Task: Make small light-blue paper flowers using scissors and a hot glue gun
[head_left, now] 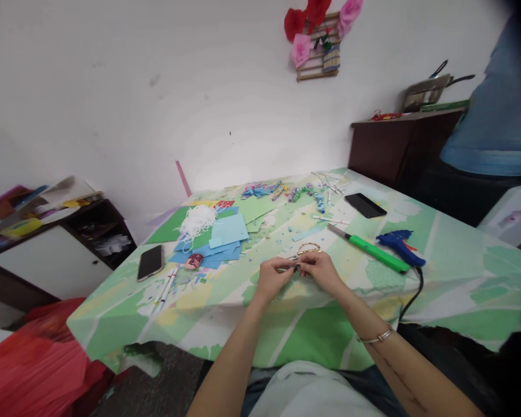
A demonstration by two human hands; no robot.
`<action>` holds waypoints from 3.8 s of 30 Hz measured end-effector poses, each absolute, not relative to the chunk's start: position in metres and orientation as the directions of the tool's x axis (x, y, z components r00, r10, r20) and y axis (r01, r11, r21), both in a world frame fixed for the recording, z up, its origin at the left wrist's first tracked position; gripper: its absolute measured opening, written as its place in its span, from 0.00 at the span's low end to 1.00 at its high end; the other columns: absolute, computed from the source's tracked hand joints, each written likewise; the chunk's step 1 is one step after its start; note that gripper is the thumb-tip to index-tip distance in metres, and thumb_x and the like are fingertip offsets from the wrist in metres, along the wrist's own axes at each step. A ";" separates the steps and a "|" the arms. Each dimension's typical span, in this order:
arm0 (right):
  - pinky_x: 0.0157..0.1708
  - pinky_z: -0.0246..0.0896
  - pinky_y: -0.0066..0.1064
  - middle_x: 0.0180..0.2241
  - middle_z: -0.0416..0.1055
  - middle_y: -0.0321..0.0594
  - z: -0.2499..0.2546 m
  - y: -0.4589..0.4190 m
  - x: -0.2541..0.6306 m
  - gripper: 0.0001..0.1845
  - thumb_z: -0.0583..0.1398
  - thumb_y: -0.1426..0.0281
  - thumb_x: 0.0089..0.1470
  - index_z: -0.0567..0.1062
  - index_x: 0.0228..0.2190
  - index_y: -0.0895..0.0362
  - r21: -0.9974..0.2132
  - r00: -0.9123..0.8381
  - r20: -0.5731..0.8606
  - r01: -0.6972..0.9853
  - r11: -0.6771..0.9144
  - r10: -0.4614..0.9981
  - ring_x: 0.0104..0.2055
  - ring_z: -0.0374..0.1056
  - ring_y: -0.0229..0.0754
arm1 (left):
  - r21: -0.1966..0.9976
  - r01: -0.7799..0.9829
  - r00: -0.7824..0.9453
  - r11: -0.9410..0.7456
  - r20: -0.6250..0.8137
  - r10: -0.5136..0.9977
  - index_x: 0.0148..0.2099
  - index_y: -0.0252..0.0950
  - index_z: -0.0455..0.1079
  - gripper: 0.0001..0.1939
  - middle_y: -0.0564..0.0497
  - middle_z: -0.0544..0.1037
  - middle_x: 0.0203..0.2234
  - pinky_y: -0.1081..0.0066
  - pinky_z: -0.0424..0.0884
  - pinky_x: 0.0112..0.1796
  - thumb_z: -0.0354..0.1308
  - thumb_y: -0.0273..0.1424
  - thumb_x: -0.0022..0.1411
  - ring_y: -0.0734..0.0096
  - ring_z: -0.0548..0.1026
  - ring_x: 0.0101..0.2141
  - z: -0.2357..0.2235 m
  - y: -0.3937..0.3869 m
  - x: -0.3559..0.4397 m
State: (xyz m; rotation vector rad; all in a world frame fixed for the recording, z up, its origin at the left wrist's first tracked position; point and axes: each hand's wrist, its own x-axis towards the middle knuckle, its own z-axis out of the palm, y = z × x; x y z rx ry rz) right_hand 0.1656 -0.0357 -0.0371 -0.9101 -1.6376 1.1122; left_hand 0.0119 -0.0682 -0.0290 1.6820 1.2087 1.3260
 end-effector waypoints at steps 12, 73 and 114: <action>0.20 0.56 0.24 0.16 0.66 0.34 -0.038 -0.033 0.168 0.07 0.61 0.68 0.41 0.75 0.20 0.60 -0.956 -0.357 0.268 0.018 0.294 0.895 0.18 0.60 0.33 | 0.920 0.230 0.040 -0.318 0.318 0.947 0.32 0.34 0.76 0.08 0.45 0.78 0.28 0.70 0.71 0.32 0.59 0.31 0.49 0.66 0.75 0.30 -0.027 -0.070 0.012; 0.19 0.57 0.24 0.19 0.69 0.35 -0.031 -0.040 0.164 0.08 0.61 0.66 0.41 0.72 0.21 0.60 -0.938 -0.301 0.278 0.121 0.326 0.912 0.18 0.61 0.34 | 0.979 -0.003 0.015 -0.205 0.205 0.979 0.31 0.32 0.70 0.08 0.48 0.77 0.22 0.69 0.71 0.32 0.61 0.29 0.45 0.69 0.75 0.25 -0.031 -0.067 0.014; 0.24 0.50 0.29 0.24 0.71 0.51 -0.001 -0.008 0.181 0.11 0.60 0.66 0.35 0.73 0.21 0.62 -0.247 -0.325 0.053 0.912 0.328 0.944 0.28 0.66 0.48 | 0.740 0.653 -0.117 -0.160 0.307 0.944 0.21 0.35 0.63 0.03 0.52 0.71 0.20 0.72 0.62 0.28 0.54 0.25 0.44 0.71 0.69 0.24 -0.026 -0.057 -0.046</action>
